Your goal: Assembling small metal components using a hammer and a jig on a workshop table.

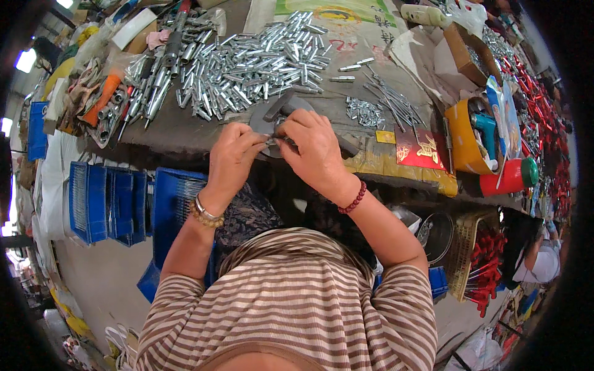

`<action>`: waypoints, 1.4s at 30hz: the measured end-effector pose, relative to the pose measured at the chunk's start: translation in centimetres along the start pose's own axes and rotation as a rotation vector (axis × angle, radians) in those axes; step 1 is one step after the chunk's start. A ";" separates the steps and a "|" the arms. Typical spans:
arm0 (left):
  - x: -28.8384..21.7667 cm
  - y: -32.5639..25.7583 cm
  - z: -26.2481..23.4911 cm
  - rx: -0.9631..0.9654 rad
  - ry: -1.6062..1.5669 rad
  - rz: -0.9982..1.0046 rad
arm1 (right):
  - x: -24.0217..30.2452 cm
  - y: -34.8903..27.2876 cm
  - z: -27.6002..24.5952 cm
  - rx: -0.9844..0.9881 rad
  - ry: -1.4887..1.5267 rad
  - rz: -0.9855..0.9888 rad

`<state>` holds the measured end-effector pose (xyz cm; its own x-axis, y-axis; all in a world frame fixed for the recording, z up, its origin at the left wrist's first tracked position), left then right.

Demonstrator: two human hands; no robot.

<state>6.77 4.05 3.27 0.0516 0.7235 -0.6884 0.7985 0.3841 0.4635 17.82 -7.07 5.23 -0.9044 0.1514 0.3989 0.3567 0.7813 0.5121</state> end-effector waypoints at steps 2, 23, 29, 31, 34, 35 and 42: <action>0.0 0.0 0.0 -0.010 0.005 0.014 | -0.1 0.0 0.4 0.023 -0.004 0.008; 0.1 -0.1 0.0 -0.005 0.006 0.005 | 2.2 1.4 0.3 0.226 -0.222 -0.249; 0.6 -0.1 0.0 -0.008 -0.077 -0.024 | -1.9 -0.3 -2.3 0.178 -0.434 0.040; 0.7 -0.1 0.0 -0.006 -0.115 -0.038 | -2.8 -0.7 -2.8 0.128 -0.328 0.086; 1.3 -0.2 -0.1 0.011 -0.133 -0.069 | -1.7 -1.6 -4.3 0.075 -0.151 0.162; 1.3 -0.1 -0.1 0.015 -0.136 -0.056 | -1.3 -2.1 -4.7 0.077 -0.151 0.161; 1.1 -0.1 0.1 0.024 -0.171 -0.022 | 1.0 -4.9 -5.9 -0.033 -0.195 0.008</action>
<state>6.78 4.78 2.42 0.1333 0.6060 -0.7842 0.8144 0.3840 0.4352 16.52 -14.32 7.62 -0.9285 0.2749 0.2498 0.3690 0.7599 0.5351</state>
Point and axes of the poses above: each hand's wrist, its own y-axis towards the middle knuckle, its own z-axis out of the palm, x = y × z, the point moved 9 cm from there along y, towards the middle knuckle, and after that the axes turned 12 degrees about -y, right-handed, at the moved point
